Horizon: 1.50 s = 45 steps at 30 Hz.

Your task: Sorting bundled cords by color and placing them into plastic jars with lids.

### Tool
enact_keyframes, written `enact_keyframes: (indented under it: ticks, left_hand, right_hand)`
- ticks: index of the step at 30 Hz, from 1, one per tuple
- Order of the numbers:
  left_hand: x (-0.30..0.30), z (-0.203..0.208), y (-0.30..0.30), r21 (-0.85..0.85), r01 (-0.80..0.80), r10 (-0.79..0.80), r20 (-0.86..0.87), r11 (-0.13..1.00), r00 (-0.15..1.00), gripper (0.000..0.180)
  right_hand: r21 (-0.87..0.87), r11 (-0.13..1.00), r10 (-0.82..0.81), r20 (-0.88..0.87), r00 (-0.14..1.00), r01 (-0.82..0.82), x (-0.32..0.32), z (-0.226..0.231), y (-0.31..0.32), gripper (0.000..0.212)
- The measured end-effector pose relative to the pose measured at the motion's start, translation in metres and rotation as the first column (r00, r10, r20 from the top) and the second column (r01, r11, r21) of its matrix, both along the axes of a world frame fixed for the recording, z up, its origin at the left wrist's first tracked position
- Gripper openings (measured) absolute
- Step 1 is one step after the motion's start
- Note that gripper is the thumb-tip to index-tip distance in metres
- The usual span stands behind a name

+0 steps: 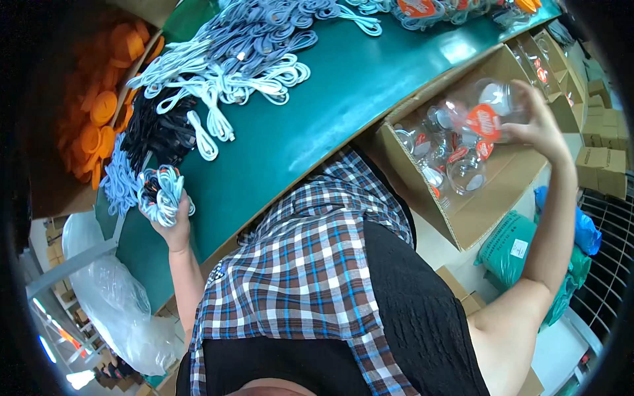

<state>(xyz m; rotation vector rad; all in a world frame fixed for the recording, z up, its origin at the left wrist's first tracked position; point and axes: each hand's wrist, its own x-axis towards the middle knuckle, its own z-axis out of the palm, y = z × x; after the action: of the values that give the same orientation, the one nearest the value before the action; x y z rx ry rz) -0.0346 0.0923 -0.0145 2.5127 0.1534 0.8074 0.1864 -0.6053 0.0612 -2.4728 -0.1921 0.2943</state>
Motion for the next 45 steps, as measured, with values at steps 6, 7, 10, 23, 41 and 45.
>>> enact_keyframes:
  ticks: [6,7,10,23,41,45]
  left_hand:
    - [0.002,0.040,-0.020,-0.645,0.136,0.004,0.210,0.752,0.978,0.057]
    - [0.004,0.049,-0.023,-0.722,0.277,-0.012,0.349,0.634,0.937,0.058]
    - [0.002,0.091,-0.028,-0.670,0.356,0.019,0.483,0.651,0.875,0.060]
    - [-0.003,0.120,-0.042,0.004,0.136,-0.135,0.144,0.991,0.980,0.102]
    - [-0.035,0.100,-0.057,-0.279,0.004,-0.019,-0.051,0.960,0.999,0.091]
    - [-0.046,0.087,-0.051,-0.443,0.039,-0.051,-0.015,0.896,0.999,0.093]
  right_hand:
    - [0.159,0.927,0.244,0.436,0.866,-0.341,-0.006,0.097,0.157,0.110]
    - [0.197,0.862,0.288,0.567,0.772,-0.467,-0.006,0.099,0.197,0.115]
    - [0.211,0.662,0.502,0.588,0.634,-0.719,-0.021,0.096,0.323,0.125]
    - [0.831,0.292,0.919,-0.107,0.379,-0.473,-0.105,0.012,0.511,0.093]
    - [0.102,-0.021,0.710,0.702,0.057,-0.995,-0.099,0.074,0.546,0.079]
    - [-0.063,-0.020,0.698,0.714,-0.059,-0.998,-0.100,0.058,0.554,0.065]
